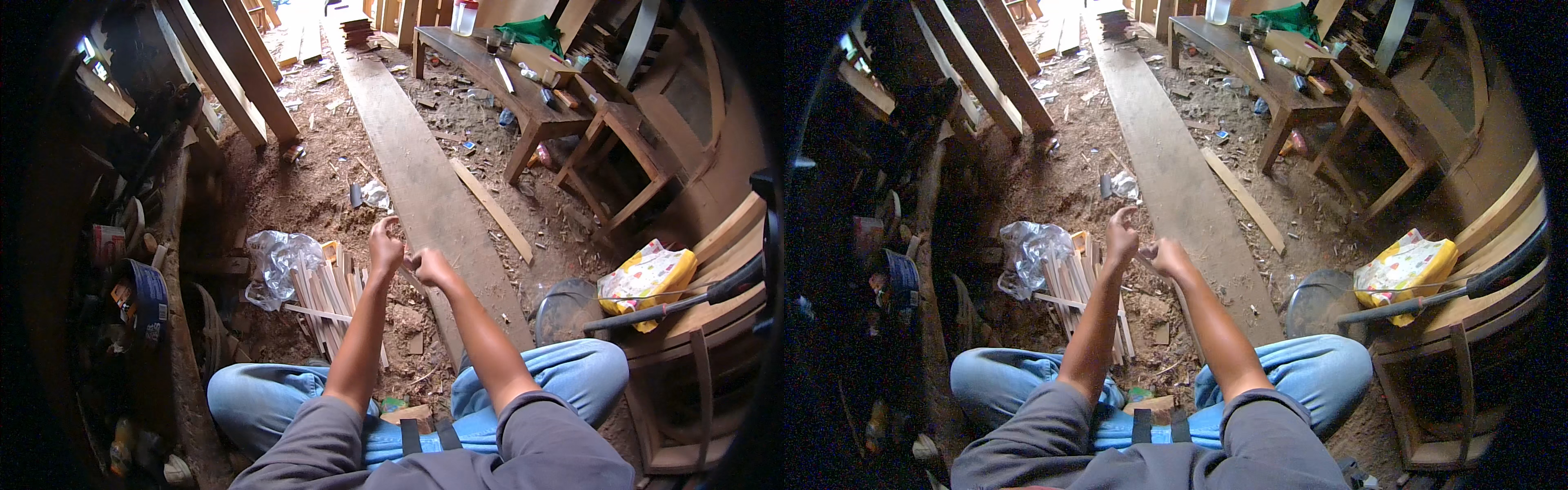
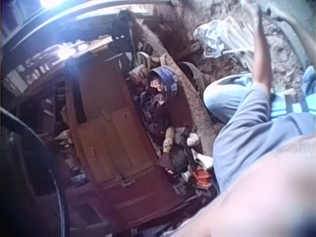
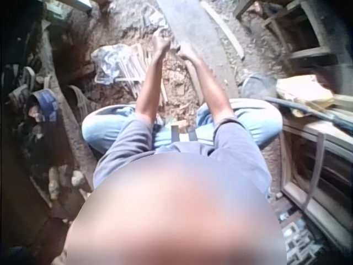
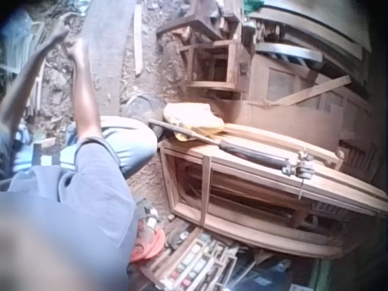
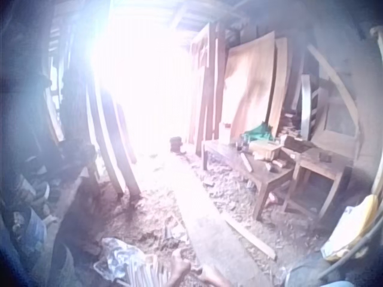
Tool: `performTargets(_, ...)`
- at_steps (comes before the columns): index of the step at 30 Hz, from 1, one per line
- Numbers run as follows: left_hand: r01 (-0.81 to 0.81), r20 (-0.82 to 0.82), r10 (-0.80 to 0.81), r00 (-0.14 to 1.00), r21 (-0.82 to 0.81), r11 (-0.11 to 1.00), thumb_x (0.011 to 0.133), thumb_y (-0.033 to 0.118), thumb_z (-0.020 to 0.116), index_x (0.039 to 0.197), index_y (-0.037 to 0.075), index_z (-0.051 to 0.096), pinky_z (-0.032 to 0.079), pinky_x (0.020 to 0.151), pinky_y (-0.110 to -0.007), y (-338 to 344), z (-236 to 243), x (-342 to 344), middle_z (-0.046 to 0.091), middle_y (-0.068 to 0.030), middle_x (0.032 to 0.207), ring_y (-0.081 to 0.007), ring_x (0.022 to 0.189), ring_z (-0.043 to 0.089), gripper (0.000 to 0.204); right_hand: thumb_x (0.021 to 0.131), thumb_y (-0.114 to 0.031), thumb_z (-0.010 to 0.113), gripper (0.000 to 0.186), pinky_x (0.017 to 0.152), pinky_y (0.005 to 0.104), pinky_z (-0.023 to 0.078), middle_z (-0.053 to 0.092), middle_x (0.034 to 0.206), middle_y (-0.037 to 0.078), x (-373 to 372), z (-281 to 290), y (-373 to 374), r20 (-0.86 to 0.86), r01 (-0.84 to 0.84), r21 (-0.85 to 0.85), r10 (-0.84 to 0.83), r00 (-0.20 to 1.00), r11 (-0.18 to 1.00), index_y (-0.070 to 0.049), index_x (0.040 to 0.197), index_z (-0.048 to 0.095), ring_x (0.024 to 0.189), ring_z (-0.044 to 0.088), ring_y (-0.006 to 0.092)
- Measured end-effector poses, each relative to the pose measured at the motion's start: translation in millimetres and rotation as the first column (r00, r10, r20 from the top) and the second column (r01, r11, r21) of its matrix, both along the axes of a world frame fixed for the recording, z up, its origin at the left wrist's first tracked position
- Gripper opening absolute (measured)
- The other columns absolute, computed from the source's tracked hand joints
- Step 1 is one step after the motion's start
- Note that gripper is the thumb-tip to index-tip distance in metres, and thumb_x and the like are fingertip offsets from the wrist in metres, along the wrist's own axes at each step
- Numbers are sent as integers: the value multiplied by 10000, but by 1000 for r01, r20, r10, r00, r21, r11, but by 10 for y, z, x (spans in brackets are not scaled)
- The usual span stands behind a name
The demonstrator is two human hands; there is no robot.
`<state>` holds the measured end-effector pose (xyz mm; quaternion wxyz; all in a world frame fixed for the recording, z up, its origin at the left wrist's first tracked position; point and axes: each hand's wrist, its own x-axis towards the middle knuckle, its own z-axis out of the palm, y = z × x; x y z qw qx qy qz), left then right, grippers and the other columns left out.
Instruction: The person sits on the floor and uses a small knife to shave and shape thin wooden sticks. They hold the sticks in one hand and carefully pare the edges with the knife in the other, rotating the sticks to work on different sides.
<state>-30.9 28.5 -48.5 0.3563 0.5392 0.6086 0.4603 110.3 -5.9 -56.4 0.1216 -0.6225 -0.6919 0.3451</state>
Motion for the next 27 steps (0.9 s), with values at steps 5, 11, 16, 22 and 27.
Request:
performTargets(5, -37, 133, 5, 991, 241, 970, 728, -110, 513, 1177, -12, 644, 493, 977, -391, 76, 125, 41, 628, -196, 1193, -343, 1094, 623, 478, 763, -68, 664, 244, 790, 424, 548, 727, 951, 204, 41, 247, 211, -305, 273, 171, -212, 928, 947, -83, 978, 777, 906, 728, 320)
performTargets(11, 14, -151, -19, 988, -35, 999, 864, -51, 527, 1142, -10, 634, 459, 1016, -453, -196, -101, 226, 613, -211, 1187, -355, 1162, 569, 300, 867, -158, 673, 160, 811, 402, 531, 727, 952, 203, 168, 80, -47, -138, 385, -32, -385, 913, 923, -77, 960, 774, 912, 719, 313)
performTargets(16, -51, -55, 70, 996, 296, 954, 795, -93, 525, 1106, -5, 642, 478, 980, -435, -80, -26, 194, 631, -186, 1123, -354, 1101, 599, 344, 740, 9, 570, 367, 860, 360, 547, 735, 994, 195, 180, 83, 84, -277, 282, 216, -218, 936, 935, -59, 1046, 760, 936, 729, 279)
performTargets(22, 20, -230, -3, 973, 71, 997, 865, 55, 624, 1145, 5, 661, 504, 942, -412, -32, 199, 114, 660, -191, 1148, -331, 1063, 643, 286, 763, -43, 627, 313, 853, 358, 551, 741, 985, 185, 70, 230, 96, -331, 348, -70, -351, 876, 935, -45, 1050, 753, 935, 734, 274)
performTargets(27, 17, -145, 10, 989, 188, 982, 953, 191, 601, 1147, -7, 639, 461, 987, -425, -20, 182, 137, 637, -204, 1162, -354, 1119, 602, 281, 789, -8, 589, 318, 878, 332, 552, 743, 1031, 183, -7, 355, 104, -598, 361, 191, -183, 780, 913, -7, 1069, 738, 964, 733, 235)
